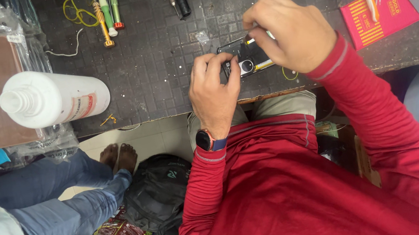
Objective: The person uses a screwdriver to remove screws from the back of a smartphone, then detaches the rear cover and wipes the interior with a cloth. The phone is held and turned to access different areas during the process.
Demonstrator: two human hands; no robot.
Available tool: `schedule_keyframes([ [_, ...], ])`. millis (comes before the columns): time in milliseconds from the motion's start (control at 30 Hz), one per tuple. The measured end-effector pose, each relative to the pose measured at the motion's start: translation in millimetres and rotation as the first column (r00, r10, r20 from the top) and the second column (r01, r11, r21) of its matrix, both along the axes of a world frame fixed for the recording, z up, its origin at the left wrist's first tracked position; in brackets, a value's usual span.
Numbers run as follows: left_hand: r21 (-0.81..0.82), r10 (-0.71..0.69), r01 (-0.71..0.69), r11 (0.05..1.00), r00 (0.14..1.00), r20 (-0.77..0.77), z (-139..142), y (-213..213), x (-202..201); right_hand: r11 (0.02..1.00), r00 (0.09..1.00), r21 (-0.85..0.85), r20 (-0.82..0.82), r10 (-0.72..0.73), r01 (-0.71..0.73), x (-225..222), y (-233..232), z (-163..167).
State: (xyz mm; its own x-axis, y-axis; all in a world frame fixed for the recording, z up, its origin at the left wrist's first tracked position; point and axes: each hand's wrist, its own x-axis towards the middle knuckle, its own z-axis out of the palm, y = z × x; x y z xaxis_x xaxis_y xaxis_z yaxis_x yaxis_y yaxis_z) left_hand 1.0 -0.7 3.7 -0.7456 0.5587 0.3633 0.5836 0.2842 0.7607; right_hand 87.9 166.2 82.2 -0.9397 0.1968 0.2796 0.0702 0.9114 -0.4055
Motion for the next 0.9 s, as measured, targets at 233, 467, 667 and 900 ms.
schedule_keyframes([
  [233,-0.004,0.001,-0.001,1.000,1.000,0.011,0.5,0.3,0.7,0.996,0.993,0.087,0.118,-0.007,-0.004,1.9,0.6,17.2],
  [467,-0.004,0.010,-0.010,1.000,1.000,0.026,1.6,0.1,-0.7,0.984,0.991,0.169,0.133,0.035,-0.057,-6.4,0.0,19.9],
  [667,-0.019,0.010,-0.010,1.000,1.000,0.018,1.6,-0.4,-0.3,0.989,0.982,0.144,0.189,-0.005,-0.023,-5.8,-4.9,26.2],
  [900,-0.005,0.017,-0.017,1.000,1.000,0.018,1.5,0.6,0.3,0.989,0.977,0.126,0.209,0.048,-0.076,-7.1,2.2,31.6],
])
